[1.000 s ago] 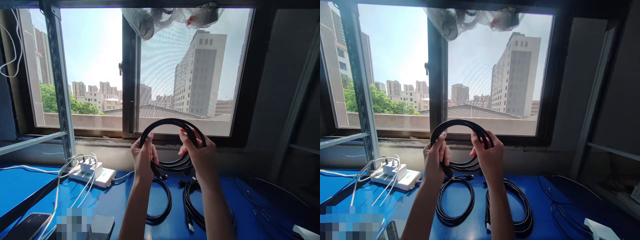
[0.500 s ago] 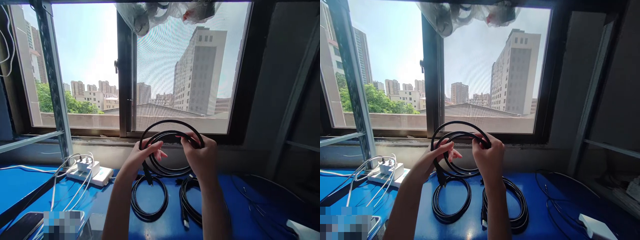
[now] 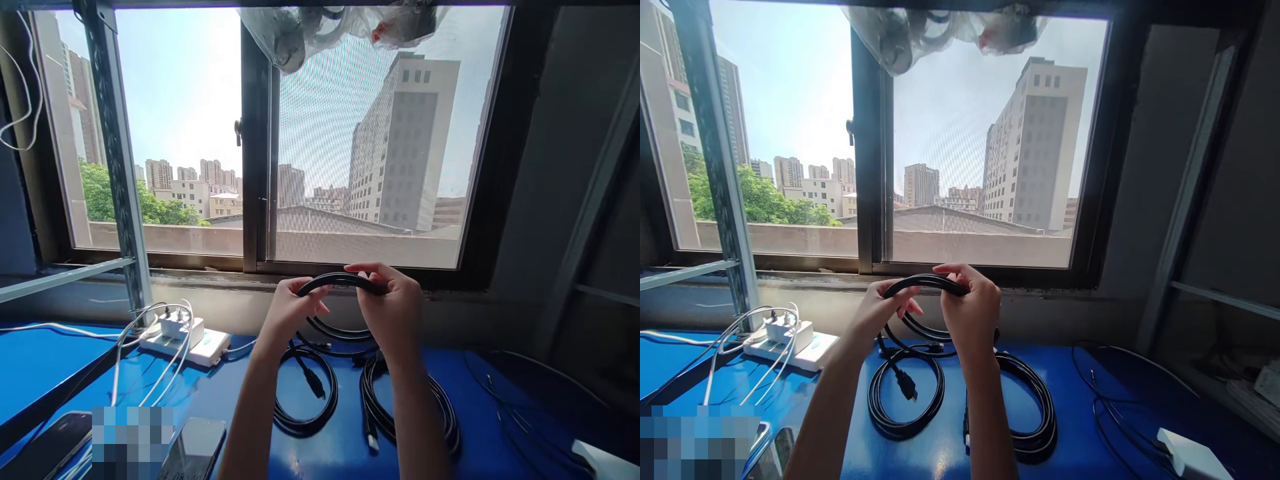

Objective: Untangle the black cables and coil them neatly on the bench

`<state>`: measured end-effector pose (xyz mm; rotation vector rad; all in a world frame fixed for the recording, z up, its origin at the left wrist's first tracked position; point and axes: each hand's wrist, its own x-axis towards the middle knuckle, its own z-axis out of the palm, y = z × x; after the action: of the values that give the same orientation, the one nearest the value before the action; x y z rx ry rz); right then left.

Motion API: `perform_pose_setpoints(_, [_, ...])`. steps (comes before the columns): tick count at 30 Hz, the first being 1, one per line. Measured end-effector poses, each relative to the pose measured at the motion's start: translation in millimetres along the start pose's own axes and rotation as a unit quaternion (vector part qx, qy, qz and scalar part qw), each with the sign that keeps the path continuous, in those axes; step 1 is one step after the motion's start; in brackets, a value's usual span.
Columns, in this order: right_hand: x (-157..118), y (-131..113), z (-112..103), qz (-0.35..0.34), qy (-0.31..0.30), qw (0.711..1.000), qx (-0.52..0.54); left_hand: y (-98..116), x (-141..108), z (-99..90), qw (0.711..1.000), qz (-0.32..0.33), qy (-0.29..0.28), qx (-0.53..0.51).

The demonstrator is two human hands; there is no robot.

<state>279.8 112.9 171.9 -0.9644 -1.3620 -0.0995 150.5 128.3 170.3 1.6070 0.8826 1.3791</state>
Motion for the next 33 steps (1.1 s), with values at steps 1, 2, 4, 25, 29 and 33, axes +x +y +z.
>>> perform_pose_setpoints(1, [0, -1, 1, 0.003, 0.002, 1.000, 0.012, -1, 2, 2.9, 1.000, -0.011, 0.013, -0.020])
perform_pose_setpoints(2, [0, -2, 1, 0.008, 0.001, 1.000, 0.024, -2, 3, 4.7, 0.998, -0.026, 0.035, -0.053])
perform_pose_setpoints(4, [0, -1, 3, 0.030, -0.016, 0.998, 0.049, -3, 4, 5.2, 0.984, -0.058, 0.104, -0.132])
perform_pose_setpoints(25, [-8, -22, 17, 0.145, -0.181, 0.950, 0.209, 18, -4, -16.7, 0.908, -0.040, 0.266, -0.321])
perform_pose_setpoints(29, [-8, -29, 12, 0.166, -0.199, 0.933, 0.249, 16, -4, -20.9, 0.923, -0.037, 0.216, -0.317])
perform_pose_setpoints(33, [-7, -29, 11, 0.190, -0.202, 0.924, 0.264, 8, -2, -21.1, 0.937, -0.025, 0.181, -0.299])
